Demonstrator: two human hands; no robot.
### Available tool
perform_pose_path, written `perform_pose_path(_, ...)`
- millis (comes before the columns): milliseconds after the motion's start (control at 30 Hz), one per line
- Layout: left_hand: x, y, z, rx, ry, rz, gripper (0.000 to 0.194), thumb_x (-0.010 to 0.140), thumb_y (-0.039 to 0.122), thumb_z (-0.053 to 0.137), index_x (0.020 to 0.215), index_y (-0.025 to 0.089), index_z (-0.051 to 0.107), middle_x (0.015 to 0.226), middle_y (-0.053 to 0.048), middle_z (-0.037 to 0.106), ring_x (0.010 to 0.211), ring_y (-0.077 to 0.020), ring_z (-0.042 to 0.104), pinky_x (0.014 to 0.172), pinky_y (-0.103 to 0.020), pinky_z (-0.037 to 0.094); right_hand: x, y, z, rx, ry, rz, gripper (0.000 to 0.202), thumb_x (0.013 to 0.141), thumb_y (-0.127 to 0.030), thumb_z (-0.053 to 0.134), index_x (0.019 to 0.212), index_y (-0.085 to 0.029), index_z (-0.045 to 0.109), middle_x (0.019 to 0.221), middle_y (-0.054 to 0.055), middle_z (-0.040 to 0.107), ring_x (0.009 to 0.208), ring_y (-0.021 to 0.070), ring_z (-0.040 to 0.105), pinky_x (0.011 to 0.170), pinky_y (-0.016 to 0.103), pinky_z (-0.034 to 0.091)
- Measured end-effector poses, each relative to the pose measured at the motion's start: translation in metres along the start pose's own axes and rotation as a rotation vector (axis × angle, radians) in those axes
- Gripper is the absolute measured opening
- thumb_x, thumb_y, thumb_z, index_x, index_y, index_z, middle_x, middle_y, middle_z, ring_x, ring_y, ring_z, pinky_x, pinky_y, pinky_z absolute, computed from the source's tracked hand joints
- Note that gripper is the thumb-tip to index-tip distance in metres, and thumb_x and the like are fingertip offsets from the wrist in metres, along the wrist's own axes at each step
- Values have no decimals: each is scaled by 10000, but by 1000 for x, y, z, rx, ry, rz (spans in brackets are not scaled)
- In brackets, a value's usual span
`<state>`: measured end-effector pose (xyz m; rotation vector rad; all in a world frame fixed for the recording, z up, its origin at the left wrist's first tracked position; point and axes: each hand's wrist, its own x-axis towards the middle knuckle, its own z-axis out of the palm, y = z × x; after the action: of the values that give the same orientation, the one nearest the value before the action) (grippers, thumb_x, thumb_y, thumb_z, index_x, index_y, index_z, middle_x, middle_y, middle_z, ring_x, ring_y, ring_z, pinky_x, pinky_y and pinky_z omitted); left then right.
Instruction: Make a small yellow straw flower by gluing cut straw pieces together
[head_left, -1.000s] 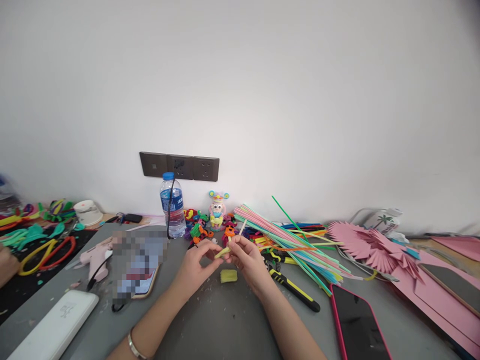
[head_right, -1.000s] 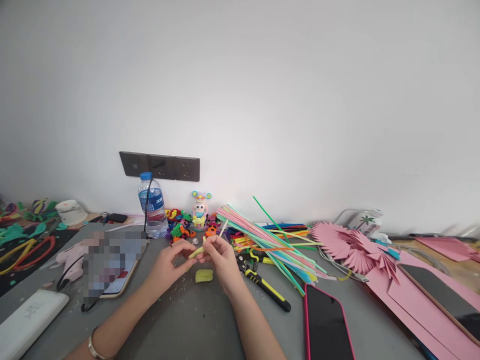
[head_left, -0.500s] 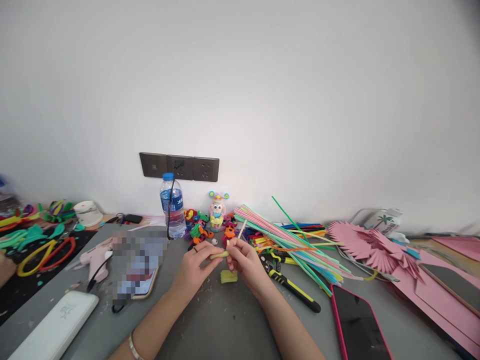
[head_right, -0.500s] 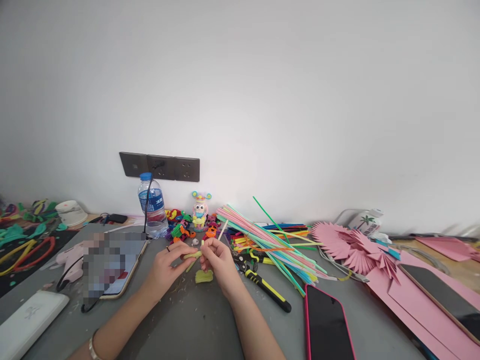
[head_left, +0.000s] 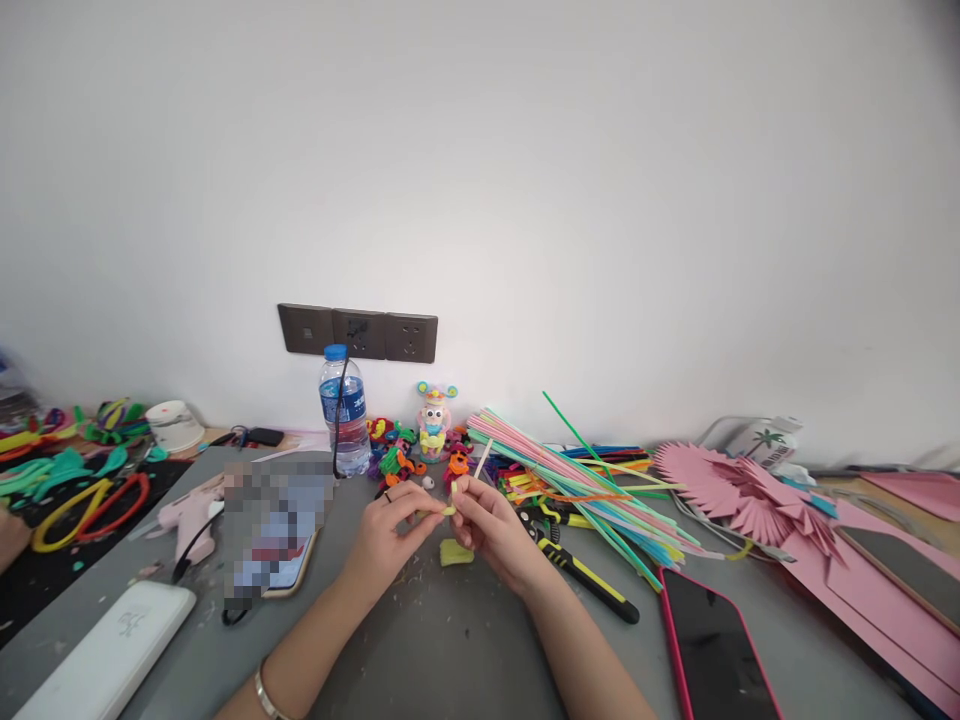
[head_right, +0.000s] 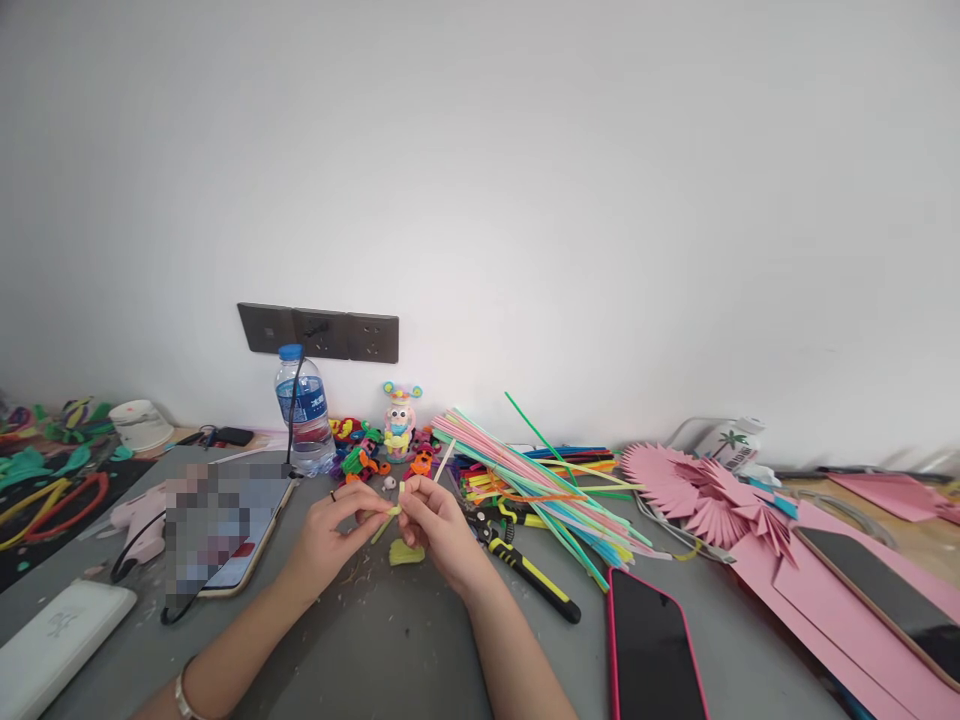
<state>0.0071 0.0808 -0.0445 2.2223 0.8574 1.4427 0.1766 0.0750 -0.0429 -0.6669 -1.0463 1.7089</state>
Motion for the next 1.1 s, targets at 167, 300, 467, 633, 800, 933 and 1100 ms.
perform_pose_path(167,1,1,0,-16,18,2,92,854,150,620,845,181,706,750,-26,677,654,-126,622,559,-196,482,-1,-1,1,-12,-16,-27,299,809,-408,708,809,-189,504,618,-63,538,465,46,452,463,172,285)
perform_pose_path(300,1,0,-1,11,-6,44,116,867,148,599,853,189,707,764,-29,670,688,-130,635,602,-206,495,-1,-2,0,-51,-12,-12,290,804,-402,714,820,-188,518,588,-70,527,447,44,447,444,169,282)
perform_pose_path(467,0,2,-3,64,-47,65,119,876,143,585,841,189,689,767,-26,655,703,-129,625,657,-221,491,-1,-1,-3,-115,-11,13,273,803,-392,713,809,-181,539,572,-63,546,427,46,456,415,163,291)
perform_pose_path(633,0,3,-2,59,-34,17,125,877,154,576,828,194,683,772,-26,660,724,-139,620,657,-225,476,1,0,-3,-165,48,-29,278,782,-411,724,845,-179,585,584,-53,581,435,57,496,425,168,345)
perform_pose_path(800,0,1,-3,-3,76,-186,131,876,211,572,801,188,677,746,-23,653,654,-134,581,569,-211,441,5,0,-1,-250,147,-194,318,749,-447,736,905,-185,647,700,8,670,563,123,608,527,238,470)
perform_pose_path(933,1,1,-3,-84,118,-280,156,864,264,583,776,176,678,739,-33,657,675,-149,591,562,-211,448,6,4,0,-311,173,-262,290,705,-412,777,877,-198,683,804,45,714,754,192,667,713,322,532)
perform_pose_path(1100,1,4,-1,-139,89,-324,168,843,293,610,758,175,695,697,-26,659,621,-139,570,551,-209,448,8,10,0,-348,216,-262,248,672,-398,794,817,-210,722,768,37,701,720,196,636,679,328,519)
